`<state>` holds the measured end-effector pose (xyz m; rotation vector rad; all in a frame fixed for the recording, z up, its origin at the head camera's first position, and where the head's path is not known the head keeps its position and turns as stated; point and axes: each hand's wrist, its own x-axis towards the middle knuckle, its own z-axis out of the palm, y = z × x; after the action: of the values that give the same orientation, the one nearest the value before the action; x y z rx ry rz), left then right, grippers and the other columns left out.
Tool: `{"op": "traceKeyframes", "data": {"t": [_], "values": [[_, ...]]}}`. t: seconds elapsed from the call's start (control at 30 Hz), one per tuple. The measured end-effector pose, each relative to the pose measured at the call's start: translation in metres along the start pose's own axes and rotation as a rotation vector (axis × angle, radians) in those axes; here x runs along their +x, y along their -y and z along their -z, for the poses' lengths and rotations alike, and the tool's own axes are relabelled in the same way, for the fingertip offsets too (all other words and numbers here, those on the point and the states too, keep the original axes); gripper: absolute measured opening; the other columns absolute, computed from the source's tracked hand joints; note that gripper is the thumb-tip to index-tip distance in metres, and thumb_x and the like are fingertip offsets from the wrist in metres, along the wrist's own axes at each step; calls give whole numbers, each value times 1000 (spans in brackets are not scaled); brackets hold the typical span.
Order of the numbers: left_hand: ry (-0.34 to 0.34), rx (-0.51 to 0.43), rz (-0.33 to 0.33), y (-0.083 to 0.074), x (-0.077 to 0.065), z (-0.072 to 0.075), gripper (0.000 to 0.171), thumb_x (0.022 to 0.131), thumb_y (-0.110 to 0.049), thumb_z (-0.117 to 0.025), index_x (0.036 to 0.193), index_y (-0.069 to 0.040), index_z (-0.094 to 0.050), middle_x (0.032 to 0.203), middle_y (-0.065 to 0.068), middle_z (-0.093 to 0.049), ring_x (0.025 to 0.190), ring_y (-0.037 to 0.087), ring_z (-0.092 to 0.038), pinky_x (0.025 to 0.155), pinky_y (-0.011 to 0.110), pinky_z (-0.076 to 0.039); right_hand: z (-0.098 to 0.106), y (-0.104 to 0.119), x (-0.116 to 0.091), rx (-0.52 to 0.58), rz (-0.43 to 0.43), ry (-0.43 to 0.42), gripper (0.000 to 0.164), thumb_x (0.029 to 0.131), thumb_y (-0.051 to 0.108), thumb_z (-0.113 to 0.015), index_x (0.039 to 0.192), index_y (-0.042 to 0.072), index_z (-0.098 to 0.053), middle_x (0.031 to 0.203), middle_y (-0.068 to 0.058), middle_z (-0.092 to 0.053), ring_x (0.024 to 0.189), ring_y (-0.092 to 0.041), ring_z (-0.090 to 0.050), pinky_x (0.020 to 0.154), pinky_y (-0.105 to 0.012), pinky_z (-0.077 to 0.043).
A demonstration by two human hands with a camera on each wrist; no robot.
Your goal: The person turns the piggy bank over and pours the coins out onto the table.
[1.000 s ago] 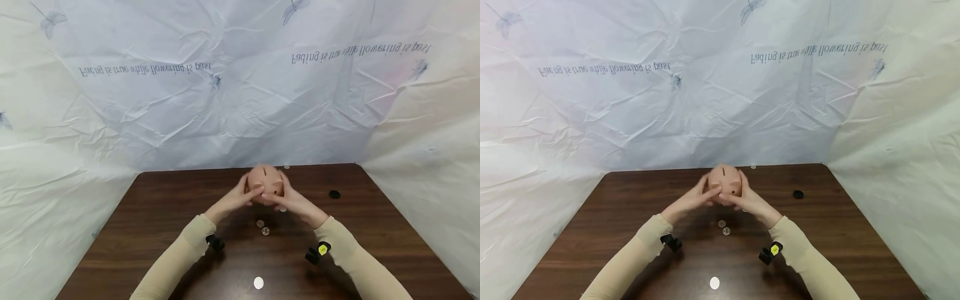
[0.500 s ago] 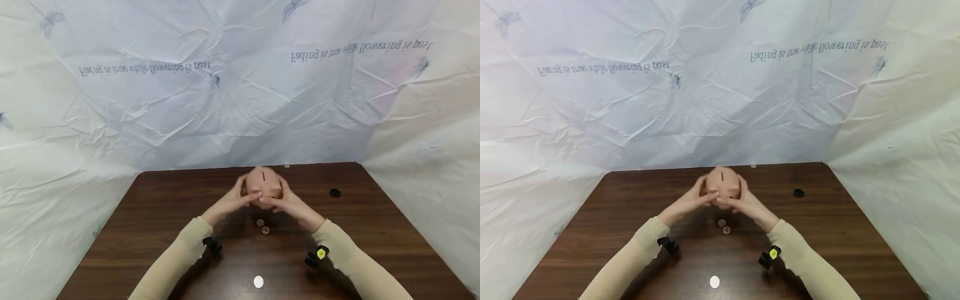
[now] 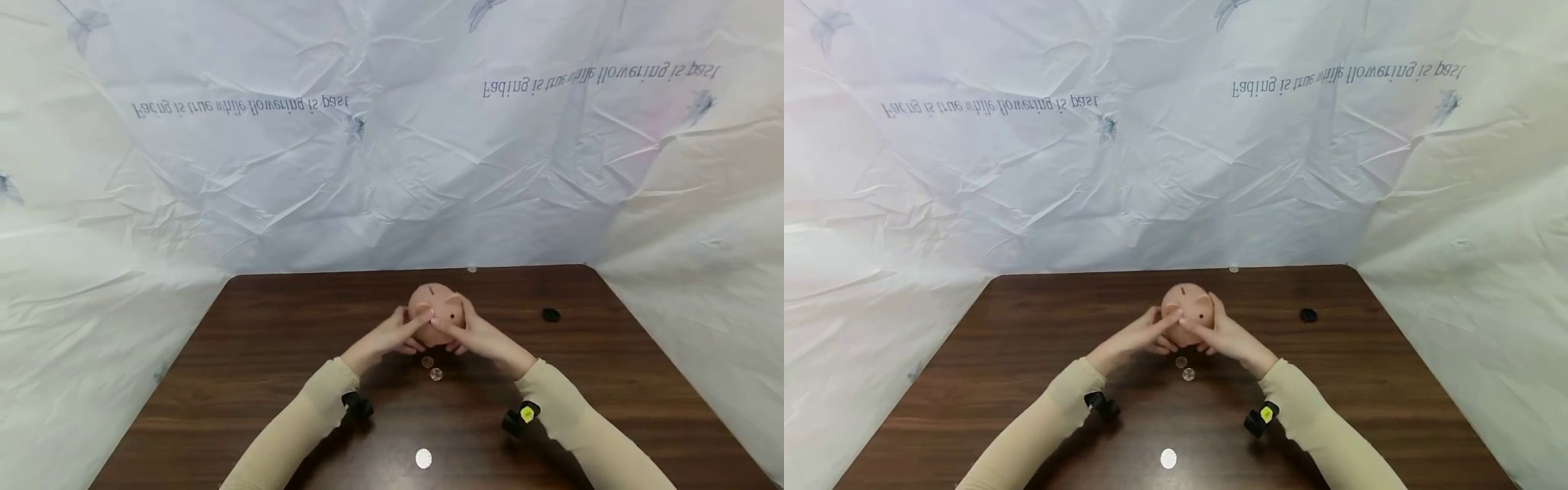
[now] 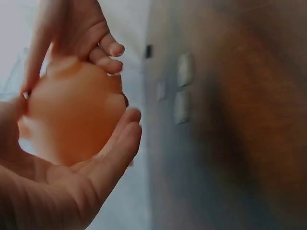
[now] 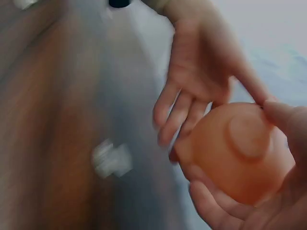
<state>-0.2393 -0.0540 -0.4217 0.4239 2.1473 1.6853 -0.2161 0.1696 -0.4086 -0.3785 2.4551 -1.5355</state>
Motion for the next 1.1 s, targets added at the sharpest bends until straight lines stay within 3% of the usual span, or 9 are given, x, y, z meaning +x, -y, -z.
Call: {"op": "traceKeyframes", "data": {"t": [0.23, 0.3, 0.47, 0.53, 0.73, 0.8, 0.87, 1.03, 1.1], "values": [[-39, 113, -697, -39, -9, 19, 105, 88, -34, -81, 162, -27, -7, 159, 14, -34, 132, 33, -50, 104, 49, -46, 10, 31, -8, 4, 663, -178, 121, 84, 3, -82, 162, 25, 9, 163, -13, -19, 138, -37, -41, 101, -47, -48], [-25, 144, -690, -33, -9, 20, 107, 88, -30, -81, 162, -24, -4, 160, 14, -30, 133, 33, -49, 105, 49, -45, 6, 25, -6, 32, 639, -146, 123, 83, -1, -82, 161, 22, 10, 164, -11, -16, 141, -32, -37, 104, -41, -46], [-3, 41, -152, -3, -3, 12, 89, 94, -38, -74, 159, -11, -19, 140, 12, -51, 114, 24, -60, 94, 44, -53, -7, -3, 2, 190, 91, 6, 104, 95, 24, -73, 161, 15, 7, 148, -24, -42, 109, -29, -64, 86, -41, -57], [-33, 38, -84, -3, -3, 12, 87, 93, -42, -74, 157, -11, -24, 134, 11, -55, 111, 21, -61, 91, 40, -54, -8, -6, 4, 200, 26, 8, 105, 95, 31, -73, 161, 14, 6, 140, -29, -49, 93, -29, -67, 76, -42, -58], [-66, 165, -700, -35, -11, 20, 99, 87, -15, -83, 160, -27, -17, 154, 11, -39, 133, 28, -48, 102, 44, -48, 1, 16, -1, 55, 616, -185, 117, 85, 6, -82, 161, 24, 6, 161, -16, -22, 133, -31, -46, 97, -38, -50], [-66, 233, -798, -35, -11, 22, 104, 85, -15, -84, 161, -24, -14, 158, 13, -34, 136, 31, -44, 104, 48, -45, 1, 14, 0, -4, 698, -214, 120, 83, 0, -83, 160, 18, 7, 164, -17, -16, 143, -34, -35, 106, -44, -43], [-25, 204, -689, -30, -13, 19, 101, 86, -16, -84, 160, -21, -15, 156, 15, -35, 136, 30, -44, 106, 49, -44, -2, 5, 2, 25, 591, -161, 117, 84, 5, -83, 160, 17, 5, 162, -18, -22, 138, -34, -41, 104, -49, -44], [15, 65, -70, 6, -5, 10, 93, 93, -45, -73, 160, -16, -15, 147, 16, -47, 114, 25, -62, 96, 47, -53, -14, -20, 5, 210, 35, 28, 111, 91, 27, -78, 161, 12, 7, 136, -24, -53, 100, -31, -68, 84, -48, -57], [12, 51, -52, 8, -1, 11, 92, 93, -50, -70, 160, -19, -15, 144, 16, -49, 109, 25, -64, 93, 47, -54, -13, -16, 3, 219, 35, 22, 109, 93, 29, -76, 162, 15, 7, 134, -27, -54, 95, -35, -69, 80, -46, -59]]}}
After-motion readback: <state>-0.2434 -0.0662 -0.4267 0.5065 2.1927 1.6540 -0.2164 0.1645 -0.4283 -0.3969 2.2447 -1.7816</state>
